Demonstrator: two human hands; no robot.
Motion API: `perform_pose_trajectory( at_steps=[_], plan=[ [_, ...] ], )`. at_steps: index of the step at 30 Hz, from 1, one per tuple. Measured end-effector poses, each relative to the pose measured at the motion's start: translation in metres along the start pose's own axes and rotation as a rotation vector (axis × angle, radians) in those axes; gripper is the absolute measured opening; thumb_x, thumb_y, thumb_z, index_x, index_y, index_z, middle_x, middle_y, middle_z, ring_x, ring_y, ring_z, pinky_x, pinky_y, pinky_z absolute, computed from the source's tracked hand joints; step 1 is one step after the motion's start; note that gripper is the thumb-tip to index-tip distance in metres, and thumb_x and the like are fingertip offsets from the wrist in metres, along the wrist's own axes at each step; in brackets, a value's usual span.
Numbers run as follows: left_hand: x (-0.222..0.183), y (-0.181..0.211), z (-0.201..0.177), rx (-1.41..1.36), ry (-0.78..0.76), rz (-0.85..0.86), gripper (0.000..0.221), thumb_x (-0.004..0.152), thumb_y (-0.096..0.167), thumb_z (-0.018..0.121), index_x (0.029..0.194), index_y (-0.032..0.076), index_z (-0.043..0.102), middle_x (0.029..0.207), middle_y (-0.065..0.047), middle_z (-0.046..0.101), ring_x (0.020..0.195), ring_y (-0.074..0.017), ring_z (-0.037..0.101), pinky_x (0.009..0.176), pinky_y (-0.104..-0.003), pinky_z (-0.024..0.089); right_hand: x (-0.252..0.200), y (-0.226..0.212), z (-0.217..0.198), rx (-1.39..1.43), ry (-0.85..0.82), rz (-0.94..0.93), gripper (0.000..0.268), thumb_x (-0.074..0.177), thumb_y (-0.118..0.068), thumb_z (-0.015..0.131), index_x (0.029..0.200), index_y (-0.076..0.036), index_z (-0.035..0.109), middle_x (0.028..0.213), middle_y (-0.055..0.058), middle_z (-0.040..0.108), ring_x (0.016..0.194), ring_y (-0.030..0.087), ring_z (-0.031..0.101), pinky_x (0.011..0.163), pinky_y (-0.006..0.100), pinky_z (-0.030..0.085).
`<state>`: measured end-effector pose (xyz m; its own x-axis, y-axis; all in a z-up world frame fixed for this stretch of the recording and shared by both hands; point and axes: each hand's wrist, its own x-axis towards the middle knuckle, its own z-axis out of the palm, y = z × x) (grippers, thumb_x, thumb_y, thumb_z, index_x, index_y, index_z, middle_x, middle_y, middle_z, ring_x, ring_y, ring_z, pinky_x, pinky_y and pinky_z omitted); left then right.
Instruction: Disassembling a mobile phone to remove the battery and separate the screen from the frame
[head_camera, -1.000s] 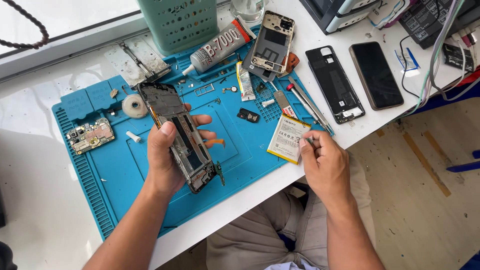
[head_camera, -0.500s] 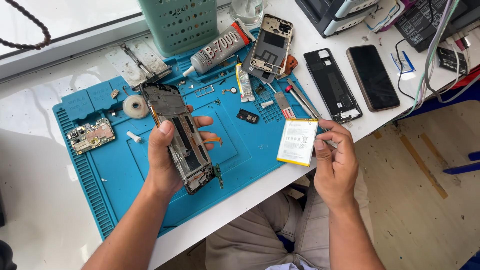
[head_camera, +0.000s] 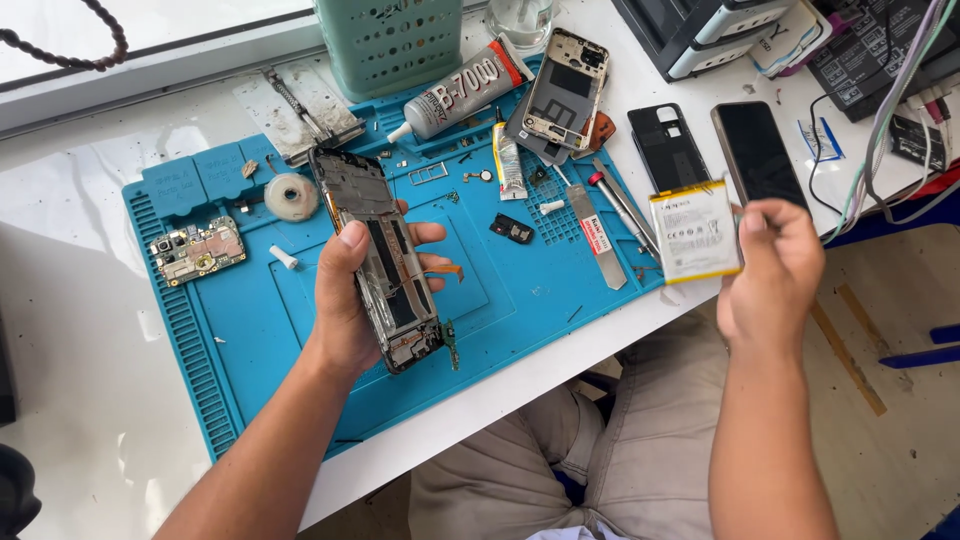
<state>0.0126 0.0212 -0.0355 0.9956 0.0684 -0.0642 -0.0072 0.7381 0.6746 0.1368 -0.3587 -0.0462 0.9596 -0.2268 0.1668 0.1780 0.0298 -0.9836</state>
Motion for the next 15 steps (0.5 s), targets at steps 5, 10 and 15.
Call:
perform_pose_trajectory(
  at_steps=[5, 10, 15],
  plan=[
    [0.000, 0.002, 0.002, 0.018, 0.034, 0.002, 0.063, 0.088, 0.053, 0.059, 0.130, 0.007, 0.051, 0.117, -0.021, 0.070, 0.091, -0.0339, 0.073, 0.081, -0.042, 0.058, 0.032, -0.010, 0.021, -0.306, -0.070, -0.053, 0.006, 0.109, -0.011, 0.053, 0.112, -0.011, 0.058, 0.106, 0.010, 0.069, 0.097, 0.017, 0.071, 0.075, 0.029, 0.059],
    [0.000, 0.004, 0.002, 0.025, 0.047, 0.003, 0.064, 0.088, 0.053, 0.057, 0.130, 0.006, 0.050, 0.118, -0.023, 0.069, 0.090, -0.0340, 0.072, 0.080, -0.041, 0.060, 0.044, -0.006, 0.040, -0.341, -0.112, -0.077, 0.010, 0.108, -0.004, 0.049, 0.112, -0.008, 0.057, 0.108, 0.013, 0.070, 0.097, 0.019, 0.072, 0.074, 0.029, 0.062],
    [0.001, 0.004, 0.000, -0.010, 0.035, 0.011, 0.062, 0.089, 0.052, 0.057, 0.131, 0.006, 0.049, 0.118, -0.023, 0.069, 0.090, -0.0341, 0.072, 0.080, -0.040, 0.061, 0.044, 0.005, 0.049, -0.404, -0.144, -0.131, 0.010, 0.106, -0.007, 0.051, 0.114, -0.007, 0.058, 0.106, 0.012, 0.073, 0.093, 0.015, 0.071, 0.071, 0.027, 0.058]
  ],
)
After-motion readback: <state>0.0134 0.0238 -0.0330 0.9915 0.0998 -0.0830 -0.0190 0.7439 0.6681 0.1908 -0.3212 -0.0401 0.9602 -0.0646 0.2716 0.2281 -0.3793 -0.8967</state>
